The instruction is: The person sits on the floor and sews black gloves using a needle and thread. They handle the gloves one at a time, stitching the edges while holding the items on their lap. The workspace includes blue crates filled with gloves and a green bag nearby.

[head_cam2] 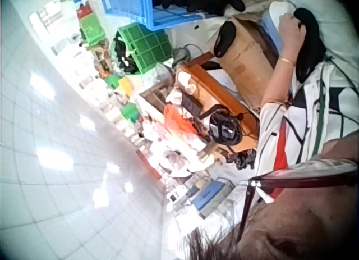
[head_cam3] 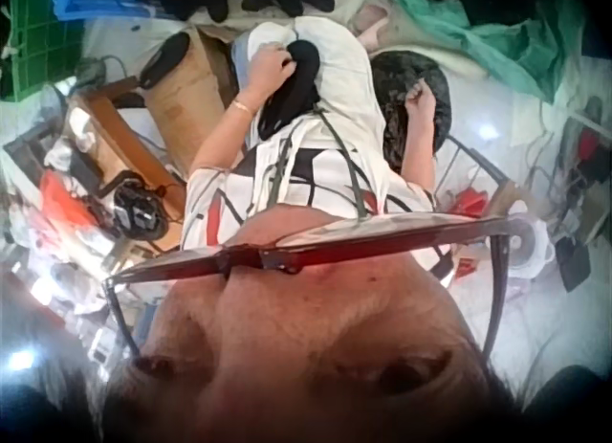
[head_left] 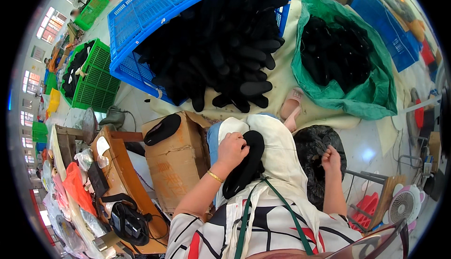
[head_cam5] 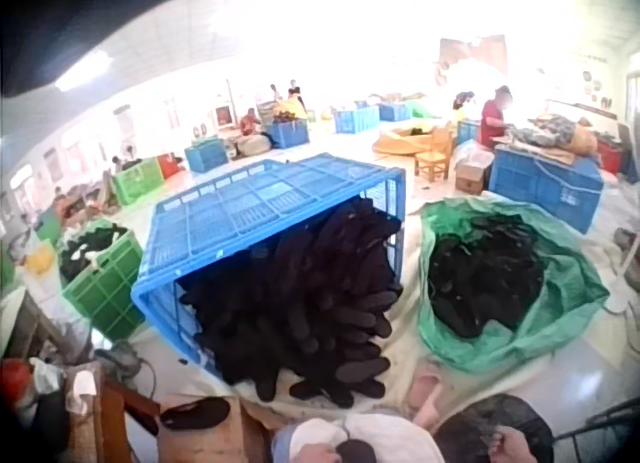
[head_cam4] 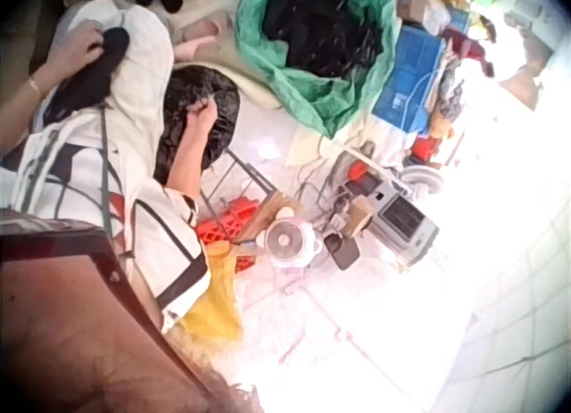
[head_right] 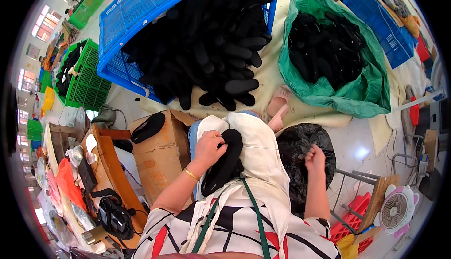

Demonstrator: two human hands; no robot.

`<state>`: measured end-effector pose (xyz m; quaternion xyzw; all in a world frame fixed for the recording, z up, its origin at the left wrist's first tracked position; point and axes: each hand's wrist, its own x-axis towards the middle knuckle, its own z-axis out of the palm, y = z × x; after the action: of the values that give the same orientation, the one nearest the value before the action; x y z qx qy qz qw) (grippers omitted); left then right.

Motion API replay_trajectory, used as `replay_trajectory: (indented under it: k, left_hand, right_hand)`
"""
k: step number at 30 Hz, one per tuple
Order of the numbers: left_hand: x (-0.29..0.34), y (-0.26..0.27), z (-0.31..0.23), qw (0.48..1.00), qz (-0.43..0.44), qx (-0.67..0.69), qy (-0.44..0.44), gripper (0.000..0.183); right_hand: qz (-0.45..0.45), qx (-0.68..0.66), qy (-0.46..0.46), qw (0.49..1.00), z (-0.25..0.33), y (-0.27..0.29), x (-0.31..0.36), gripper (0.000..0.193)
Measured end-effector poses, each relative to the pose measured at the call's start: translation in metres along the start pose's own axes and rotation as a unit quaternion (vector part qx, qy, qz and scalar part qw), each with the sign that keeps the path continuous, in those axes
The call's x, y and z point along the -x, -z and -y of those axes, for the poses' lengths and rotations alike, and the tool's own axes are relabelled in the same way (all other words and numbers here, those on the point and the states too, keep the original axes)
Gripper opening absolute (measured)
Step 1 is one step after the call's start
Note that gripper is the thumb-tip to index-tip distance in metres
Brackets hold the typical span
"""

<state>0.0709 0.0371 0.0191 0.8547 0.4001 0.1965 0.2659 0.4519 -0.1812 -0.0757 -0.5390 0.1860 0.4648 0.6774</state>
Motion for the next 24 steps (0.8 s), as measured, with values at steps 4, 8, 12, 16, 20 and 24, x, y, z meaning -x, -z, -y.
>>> replay_trajectory:
  k: [4,8,12,16,20,24]
  left_hand:
    - [0.001,0.0,-0.002,1.0,0.018,0.006,0.017,0.012]
    - [0.008,-0.017,0.017,0.999,0.029,0.021,0.032,0.012]
    - [0.008,-0.003,0.02,0.993,-0.008,0.111,0.035,0.015]
    - [0.008,0.012,0.0,0.979,-0.047,0.165,0.111,0.014]
    - [0.024,0.016,-0.016,0.929,0.014,0.289,0.228,0.018]
    - [0.028,0.003,-0.021,0.899,0.11,0.307,0.292,0.027]
  right_hand:
    - [-0.143,-0.004,0.075,0.987,0.038,0.087,-0.025,0.02]
    - [-0.062,0.151,0.229,0.96,0.023,0.042,0.005,0.011]
    - [0.148,0.334,0.3,0.881,-0.025,-0.067,0.041,0.014]
    - [0.303,0.586,0.502,0.559,-0.07,-0.15,0.095,0.026]
    - [0.319,0.648,0.524,0.452,-0.1,-0.17,0.104,0.019]
    - [0.39,0.57,0.529,0.494,-0.111,-0.178,0.136,0.014]
